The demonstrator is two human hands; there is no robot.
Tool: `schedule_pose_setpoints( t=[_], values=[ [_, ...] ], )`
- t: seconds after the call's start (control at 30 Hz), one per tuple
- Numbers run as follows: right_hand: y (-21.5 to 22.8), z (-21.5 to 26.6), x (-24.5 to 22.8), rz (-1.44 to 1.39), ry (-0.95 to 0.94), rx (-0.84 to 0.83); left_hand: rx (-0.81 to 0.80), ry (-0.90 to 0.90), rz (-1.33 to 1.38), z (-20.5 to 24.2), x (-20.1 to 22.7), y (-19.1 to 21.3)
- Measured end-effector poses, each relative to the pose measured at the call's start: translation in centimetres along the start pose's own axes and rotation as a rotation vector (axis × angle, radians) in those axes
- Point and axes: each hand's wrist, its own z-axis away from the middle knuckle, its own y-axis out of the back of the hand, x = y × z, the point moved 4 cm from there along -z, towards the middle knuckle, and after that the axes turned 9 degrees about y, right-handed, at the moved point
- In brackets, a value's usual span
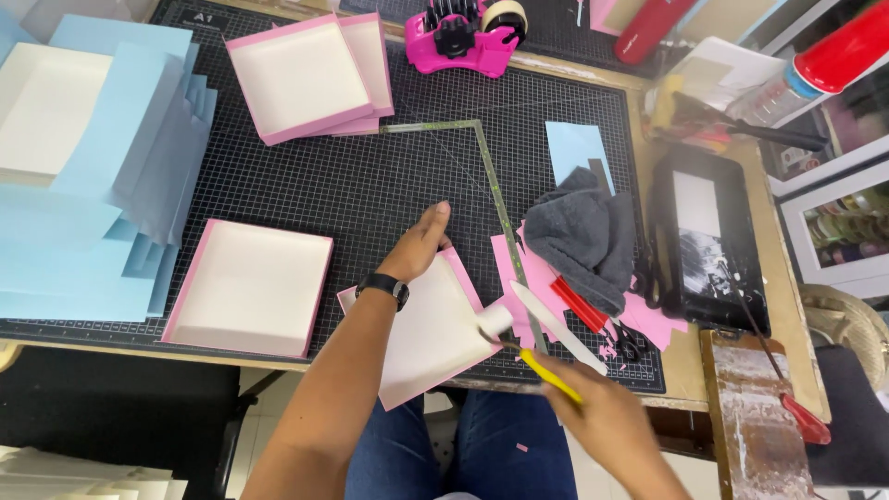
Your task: Assembling small pink cardboard boxes by applying adhesive and folding flaps on a workshop table
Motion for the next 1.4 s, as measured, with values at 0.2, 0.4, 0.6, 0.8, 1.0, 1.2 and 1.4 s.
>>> schedule_pose_setpoints(
  t=[0.2,0.4,0.6,0.8,1.0,1.2,1.4],
  values=[
    [0.4,1.9,2.4,-0.093,0.013,0.185,-0.002,0.014,0.009,0.2,0.1,0.1],
    [-1.1,0.8,1.9,-0.029,0.069,0.164,-0.007,0.030,0.028,0.1,-0.1,0.2],
    [0.1,2.5,3.1,-0.069,0.005,0.266,0.002,0.008,-0.002,0.3,0.1,0.2],
    [-2.2,1.1,4.2,0.058,0.071,0.188,-0.002,0.015,0.044,-0.9,-0.7,0.0],
    [-1.5,2.2,4.3,-0.038,0.077,0.307,-0.002,-0.010,0.052,-1.2,-0.9,0.0],
    [-1.8,2.6,5.6,0.057,0.030,0.302,-0.012,-0.016,0.054,-1.2,-0.9,-0.1],
    [-3.1,2.1,5.6,0.127,0.070,0.273,-0.011,-0.009,0.065,-0.8,-0.7,0.0]
  ],
)
